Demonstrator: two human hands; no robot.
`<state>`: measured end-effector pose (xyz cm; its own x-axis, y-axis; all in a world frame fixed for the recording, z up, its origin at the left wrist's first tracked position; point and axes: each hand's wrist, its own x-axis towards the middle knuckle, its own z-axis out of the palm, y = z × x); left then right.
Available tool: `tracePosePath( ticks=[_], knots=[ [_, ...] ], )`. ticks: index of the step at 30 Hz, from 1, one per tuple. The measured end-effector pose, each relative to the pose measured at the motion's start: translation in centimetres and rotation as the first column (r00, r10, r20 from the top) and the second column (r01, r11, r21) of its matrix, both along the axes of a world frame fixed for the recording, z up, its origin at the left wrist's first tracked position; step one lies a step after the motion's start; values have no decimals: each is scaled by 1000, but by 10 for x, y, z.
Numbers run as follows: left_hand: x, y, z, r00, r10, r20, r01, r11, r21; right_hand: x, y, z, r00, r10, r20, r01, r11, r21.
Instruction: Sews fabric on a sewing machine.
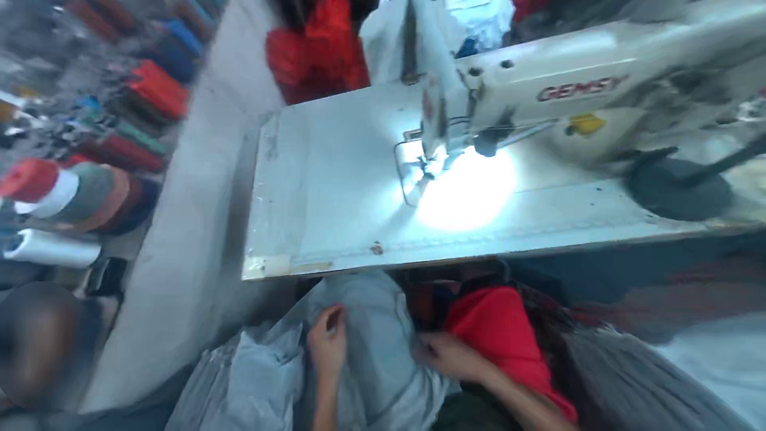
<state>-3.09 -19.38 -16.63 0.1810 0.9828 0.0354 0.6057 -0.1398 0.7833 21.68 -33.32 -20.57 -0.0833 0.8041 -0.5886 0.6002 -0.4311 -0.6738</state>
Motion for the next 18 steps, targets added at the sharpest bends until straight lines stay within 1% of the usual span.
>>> tracePosePath(
  ticks=[1, 3, 4, 6, 8, 11, 13, 14, 16, 18],
  knots=[
    [-11, 7, -1, 997, 48, -54, -49, 999, -24, -9, 0, -6, 999, 40, 21, -40, 999, -12],
    [-19, 20, -5, 985, 86, -152, -104, 988, -115, -6, -2, -3, 998, 46, 37, -45, 998, -36],
    [-19, 27, -10, 978, 71, -197, -104, 982, -160, 4, -5, 1, 999, 24, 23, -23, 999, -30],
    [-10, 38, -21, 962, 46, -269, -90, 984, -155, 29, -14, 9, 997, -75, 17, 74, 997, 33],
    [-1, 42, -20, 941, 60, -332, -94, 992, -89, 55, -27, 24, 979, -203, 34, 199, 975, 100],
    [-6, 42, -12, 937, 96, -335, -98, 995, 11, 96, -45, 51, 925, -376, 60, 364, 919, 150],
    [-11, 38, 8, 930, 111, -350, -102, 994, 43, 114, -53, 57, 875, -481, 54, 465, 866, 181],
    [-11, 35, 21, 927, 117, -355, -90, 992, 91, 119, -51, 61, 856, -515, 43, 499, 845, 192],
    [-6, 23, 44, 945, 113, -306, -15, 952, 305, 115, -35, 73, 852, -523, 2, 506, 825, 250],
    [8, 4, 58, 984, 40, -174, 50, 871, 488, 94, -3, 93, 885, -453, -106, 457, 806, 375]
  ],
)
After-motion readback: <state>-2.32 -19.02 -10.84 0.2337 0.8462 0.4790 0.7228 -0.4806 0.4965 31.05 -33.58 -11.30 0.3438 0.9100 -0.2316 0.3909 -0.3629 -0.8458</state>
